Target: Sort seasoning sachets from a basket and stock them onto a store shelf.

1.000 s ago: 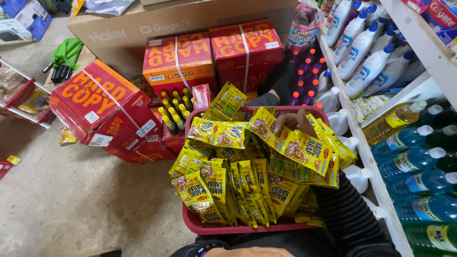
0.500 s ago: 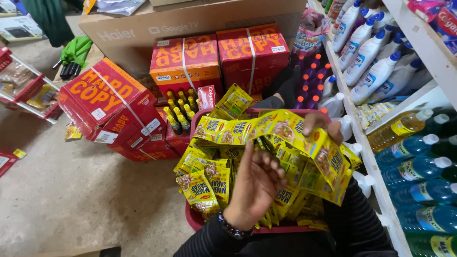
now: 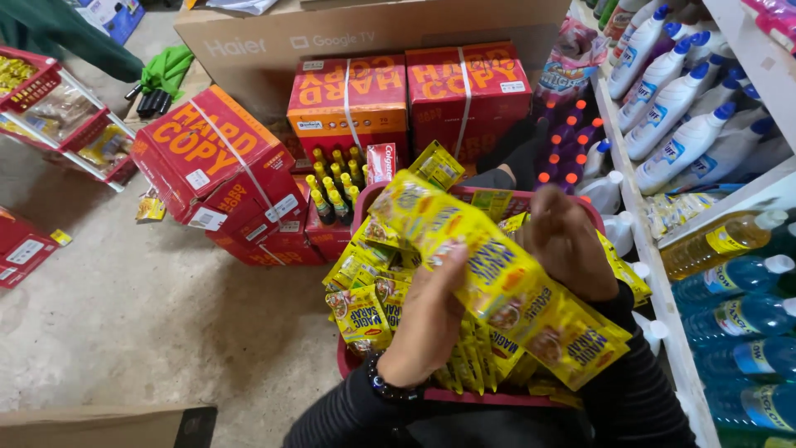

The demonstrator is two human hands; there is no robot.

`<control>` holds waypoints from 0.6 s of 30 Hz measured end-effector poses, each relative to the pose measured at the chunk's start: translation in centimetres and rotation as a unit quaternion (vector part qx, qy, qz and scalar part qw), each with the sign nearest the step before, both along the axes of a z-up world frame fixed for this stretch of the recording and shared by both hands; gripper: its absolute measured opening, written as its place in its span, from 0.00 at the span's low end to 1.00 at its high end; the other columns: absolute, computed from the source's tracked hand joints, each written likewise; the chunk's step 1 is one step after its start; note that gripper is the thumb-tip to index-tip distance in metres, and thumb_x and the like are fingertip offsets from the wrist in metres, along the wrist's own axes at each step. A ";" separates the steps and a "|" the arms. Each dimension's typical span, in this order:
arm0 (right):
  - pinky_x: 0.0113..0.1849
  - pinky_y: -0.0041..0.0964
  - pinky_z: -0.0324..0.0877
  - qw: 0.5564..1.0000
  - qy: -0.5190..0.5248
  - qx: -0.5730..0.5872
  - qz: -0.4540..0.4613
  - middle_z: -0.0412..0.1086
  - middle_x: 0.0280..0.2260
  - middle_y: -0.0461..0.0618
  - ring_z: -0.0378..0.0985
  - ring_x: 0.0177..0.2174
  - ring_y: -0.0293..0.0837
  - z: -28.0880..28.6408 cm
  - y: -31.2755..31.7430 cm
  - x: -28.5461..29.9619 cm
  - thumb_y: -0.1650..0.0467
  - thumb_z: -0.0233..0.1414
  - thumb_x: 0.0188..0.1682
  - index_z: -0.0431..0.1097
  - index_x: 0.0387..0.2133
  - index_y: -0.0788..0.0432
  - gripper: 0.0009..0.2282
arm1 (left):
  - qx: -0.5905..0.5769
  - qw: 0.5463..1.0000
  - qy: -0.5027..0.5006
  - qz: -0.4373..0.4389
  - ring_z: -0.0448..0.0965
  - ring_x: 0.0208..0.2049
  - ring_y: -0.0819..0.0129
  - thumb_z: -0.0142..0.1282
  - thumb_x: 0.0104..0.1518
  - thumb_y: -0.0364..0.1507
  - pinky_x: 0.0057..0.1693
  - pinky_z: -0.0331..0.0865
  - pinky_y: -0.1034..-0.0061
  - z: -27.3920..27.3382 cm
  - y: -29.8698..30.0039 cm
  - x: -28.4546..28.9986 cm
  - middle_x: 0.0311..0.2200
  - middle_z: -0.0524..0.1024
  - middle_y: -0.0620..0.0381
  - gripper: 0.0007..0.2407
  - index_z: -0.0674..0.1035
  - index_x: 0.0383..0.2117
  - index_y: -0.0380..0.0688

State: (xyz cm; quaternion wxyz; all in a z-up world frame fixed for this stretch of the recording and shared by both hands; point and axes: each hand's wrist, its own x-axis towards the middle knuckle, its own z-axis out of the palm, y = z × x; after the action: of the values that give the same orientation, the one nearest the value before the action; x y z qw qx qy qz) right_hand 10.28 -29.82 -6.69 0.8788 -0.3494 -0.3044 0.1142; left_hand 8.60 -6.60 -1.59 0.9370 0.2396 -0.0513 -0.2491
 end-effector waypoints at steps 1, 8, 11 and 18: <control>0.42 0.51 0.76 0.998 0.022 0.062 -0.007 0.76 0.38 0.68 0.82 0.39 0.58 1.6 1.3 0.2 0.61 0.54 0.62 0.68 0.51 0.69 0.19 | 0.045 0.997 -0.062 -0.028 0.77 0.52 0.68 0.48 0.69 0.33 0.59 0.69 0.69 0.1 -0.2 0.0 0.49 0.78 0.56 0.15 0.73 0.55 0.36; 0.53 0.39 0.70 0.962 -0.045 -0.234 -0.131 0.73 0.50 0.62 0.77 0.50 0.52 5.8 2.8 -0.8 0.46 0.60 0.40 0.65 0.52 0.67 0.38 | 0.378 0.801 -0.398 -0.239 0.79 0.39 0.62 0.43 0.69 0.44 0.46 0.72 0.70 3.3 -1.4 1.5 0.36 0.78 0.50 0.19 0.76 0.47 0.38; 0.53 0.47 0.74 0.932 0.064 -0.291 -0.205 0.73 0.49 0.66 0.76 0.49 0.57 1.3 0.3 0.1 0.47 0.61 0.42 0.61 0.55 0.70 0.40 | 0.561 0.522 -0.575 -0.286 0.83 0.31 0.51 0.40 0.67 0.51 0.39 0.74 0.61 8.4 -0.8 2.3 0.26 0.80 0.44 0.26 0.82 0.35 0.38; 0.56 0.51 0.67 0.863 0.023 -0.386 -0.324 0.75 0.49 0.67 0.76 0.53 0.59 4.4 -2.1 -4.3 0.58 0.61 0.41 0.69 0.47 0.70 0.28 | 0.658 0.248 -0.693 -0.159 0.85 0.34 0.51 0.54 0.56 0.42 0.37 0.78 0.51 7.9 -10.1 -4.4 0.32 0.84 0.47 0.16 0.84 0.41 0.47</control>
State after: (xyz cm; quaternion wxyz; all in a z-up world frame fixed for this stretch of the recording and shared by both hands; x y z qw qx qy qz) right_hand 6.01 -31.96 -2.32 0.6679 -0.7369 -0.0851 -0.0606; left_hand 4.23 -16.68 6.35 -0.0003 0.8403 -0.5365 -0.0779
